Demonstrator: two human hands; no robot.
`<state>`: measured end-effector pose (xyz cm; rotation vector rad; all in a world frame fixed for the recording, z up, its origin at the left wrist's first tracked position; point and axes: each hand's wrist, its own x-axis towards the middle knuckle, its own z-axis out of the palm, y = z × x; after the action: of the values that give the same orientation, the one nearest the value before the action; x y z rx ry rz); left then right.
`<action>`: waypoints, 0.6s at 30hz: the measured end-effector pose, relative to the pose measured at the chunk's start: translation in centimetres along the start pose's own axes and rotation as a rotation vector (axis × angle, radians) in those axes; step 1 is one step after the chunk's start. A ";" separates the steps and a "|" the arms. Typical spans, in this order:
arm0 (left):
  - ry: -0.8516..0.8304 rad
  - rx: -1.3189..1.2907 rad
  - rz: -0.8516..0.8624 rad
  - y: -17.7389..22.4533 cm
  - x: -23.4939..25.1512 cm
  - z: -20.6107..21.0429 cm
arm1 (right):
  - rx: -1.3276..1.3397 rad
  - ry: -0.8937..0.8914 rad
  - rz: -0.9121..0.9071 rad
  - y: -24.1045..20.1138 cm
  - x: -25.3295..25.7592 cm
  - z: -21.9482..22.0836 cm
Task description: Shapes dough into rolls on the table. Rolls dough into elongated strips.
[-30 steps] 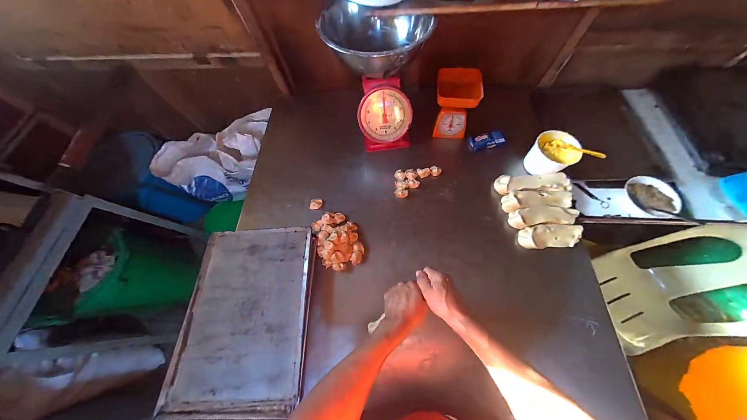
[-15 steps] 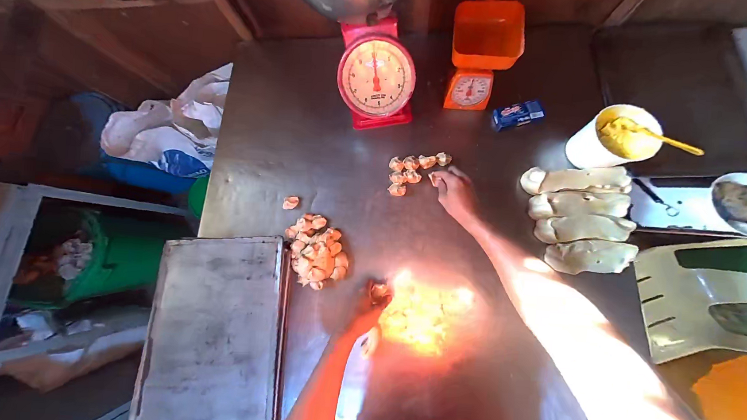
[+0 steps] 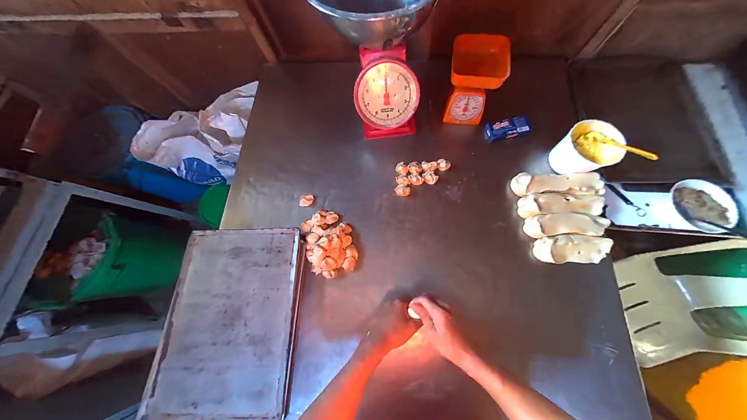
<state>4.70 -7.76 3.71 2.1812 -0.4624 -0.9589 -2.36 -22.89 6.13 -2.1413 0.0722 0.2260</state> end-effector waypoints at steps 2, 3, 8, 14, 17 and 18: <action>-0.125 0.079 -0.157 1.7 -0.4 0.0 | -0.132 0.104 -0.130 -0.4 -0.6 -1.0; -0.129 0.136 -0.223 2.9 -0.6 -0.1 | -0.211 0.092 -0.133 -0.9 -0.7 -1.5; -0.013 0.420 -0.316 8.1 -1.3 -0.2 | -0.124 -0.009 0.245 -1.7 2.5 -2.7; -0.021 0.378 -0.454 2.0 4.8 -4.3 | 0.163 -0.132 0.019 -3.8 0.2 -0.7; 0.072 0.128 -0.494 0.5 7.3 -6.9 | 0.045 -0.009 0.207 -1.1 8.3 -7.9; 0.089 0.057 -0.426 0.1 7.1 -6.9 | -0.012 0.071 0.246 1.6 12.1 -10.4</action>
<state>14.55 -8.62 3.53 2.4147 0.0240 -1.0718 10.71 -31.97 8.07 -2.1501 0.3775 0.2937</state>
